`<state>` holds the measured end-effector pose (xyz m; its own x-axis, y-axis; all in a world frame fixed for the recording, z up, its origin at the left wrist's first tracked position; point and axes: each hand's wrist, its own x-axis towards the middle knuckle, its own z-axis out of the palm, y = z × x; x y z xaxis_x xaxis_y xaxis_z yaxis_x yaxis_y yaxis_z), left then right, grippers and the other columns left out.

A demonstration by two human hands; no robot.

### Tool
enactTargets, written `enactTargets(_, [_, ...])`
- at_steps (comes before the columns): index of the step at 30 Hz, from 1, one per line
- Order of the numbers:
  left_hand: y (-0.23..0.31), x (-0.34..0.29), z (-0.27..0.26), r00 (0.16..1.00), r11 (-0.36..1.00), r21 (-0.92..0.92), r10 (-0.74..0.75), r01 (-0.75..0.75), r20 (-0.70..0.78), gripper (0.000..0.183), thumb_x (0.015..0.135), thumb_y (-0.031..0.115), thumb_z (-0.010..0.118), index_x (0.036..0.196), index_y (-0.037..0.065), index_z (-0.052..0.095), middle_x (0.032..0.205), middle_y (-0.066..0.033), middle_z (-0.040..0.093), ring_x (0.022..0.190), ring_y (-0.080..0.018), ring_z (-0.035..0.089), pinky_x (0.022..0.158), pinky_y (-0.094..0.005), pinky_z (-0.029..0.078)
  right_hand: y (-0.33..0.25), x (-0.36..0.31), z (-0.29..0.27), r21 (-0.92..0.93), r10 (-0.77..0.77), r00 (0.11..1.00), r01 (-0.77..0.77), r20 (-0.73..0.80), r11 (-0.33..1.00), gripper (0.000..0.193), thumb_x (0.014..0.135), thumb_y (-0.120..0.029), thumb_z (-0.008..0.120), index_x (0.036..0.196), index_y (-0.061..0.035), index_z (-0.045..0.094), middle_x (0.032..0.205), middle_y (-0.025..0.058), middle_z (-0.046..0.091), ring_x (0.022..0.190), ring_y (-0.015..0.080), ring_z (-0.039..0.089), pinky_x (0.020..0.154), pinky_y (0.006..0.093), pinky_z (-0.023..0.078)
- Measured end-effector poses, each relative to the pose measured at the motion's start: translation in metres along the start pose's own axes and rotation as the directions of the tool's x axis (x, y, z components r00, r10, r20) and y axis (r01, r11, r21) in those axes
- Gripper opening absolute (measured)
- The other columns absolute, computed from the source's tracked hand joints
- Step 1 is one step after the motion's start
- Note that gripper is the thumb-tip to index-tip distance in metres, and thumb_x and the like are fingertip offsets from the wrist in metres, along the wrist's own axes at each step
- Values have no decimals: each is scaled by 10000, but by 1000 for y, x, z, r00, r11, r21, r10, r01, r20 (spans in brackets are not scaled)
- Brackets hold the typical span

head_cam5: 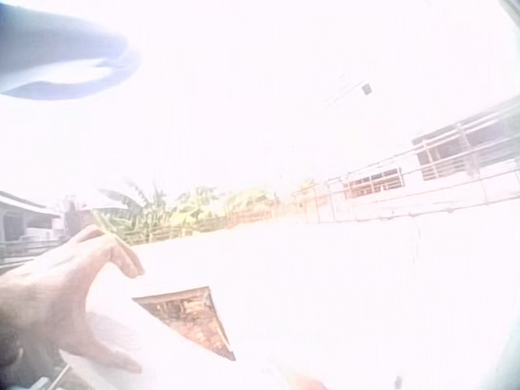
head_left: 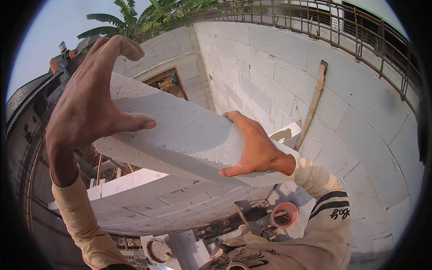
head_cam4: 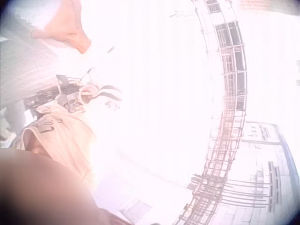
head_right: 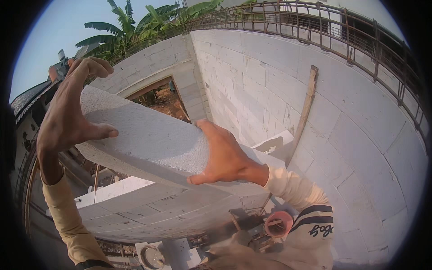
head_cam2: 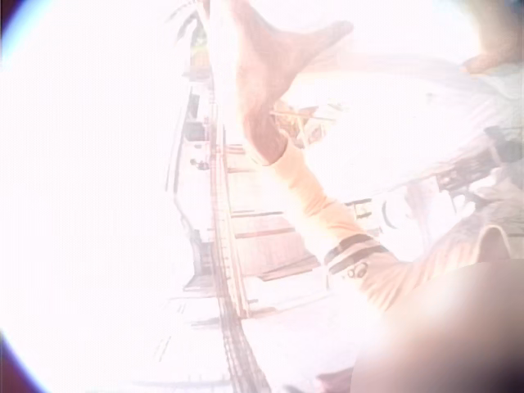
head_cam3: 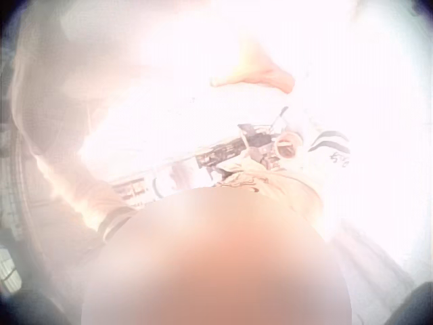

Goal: The person lifts and stacks white blocks on scaffolding, then uses a trowel to apply mortar to a wall and places additional blocks on top. The person repeatedly scoops mortar and spreads it along the wall before positioning blocks.

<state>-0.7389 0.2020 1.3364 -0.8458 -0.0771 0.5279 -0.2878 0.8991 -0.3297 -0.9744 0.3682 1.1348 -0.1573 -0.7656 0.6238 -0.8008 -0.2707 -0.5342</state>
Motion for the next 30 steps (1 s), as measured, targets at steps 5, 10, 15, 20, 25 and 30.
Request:
enactTargets(5, [8,25,72,908,964,-151,258,-219,330,1347,342,394,991,1515,32,436,1400,-227,571,1324,-394,540,1211,-542,380,1,49,-40,-216,121,971,-75,205,973,1073,484,-459,928,1304,111,535,1157,287,648,1035,374,673,920,422,521])
enactTargets(10, [-3,33,131,910,938,-347,167,-28,379,1304,422,303,968,1577,102,398,1396,-233,576,1293,-403,566,1172,-542,414,27,98,-63,-304,88,913,41,399,952,961,476,-412,916,1200,133,595,1048,293,676,948,380,690,843,415,548])
enactTargets(15, [-7,28,193,985,905,-425,70,4,160,1203,481,369,891,1578,179,435,1114,-135,601,1090,-314,553,1039,-465,416,69,132,-69,-394,-2,866,229,499,890,948,472,-364,907,1220,129,596,1099,292,671,1013,390,674,906,418,530])
enactTargets(20, [10,32,251,986,926,-361,-55,109,156,1138,513,417,867,1558,213,467,1161,-142,582,1132,-321,531,1039,-458,390,122,148,-57,-482,-59,861,338,505,808,1017,466,-295,901,1337,86,541,1263,266,623,1204,412,584,1065,447,457])
enactTargets(25, [28,30,305,965,903,-380,-116,202,236,1104,528,414,889,1545,266,485,1233,-156,554,1178,-361,514,1034,-474,373,178,147,-35,-424,31,786,299,618,855,1060,472,-283,903,1389,71,508,1332,266,593,1256,421,556,1099,445,439])
enactTargets(30, [46,14,355,931,871,-421,-101,254,352,1085,567,389,916,1548,261,471,1263,-199,543,1232,-384,499,1057,-484,360,228,120,-7,-387,88,731,250,676,888,1095,470,-268,909,1419,77,484,1369,265,583,1286,419,547,1122,444,427])
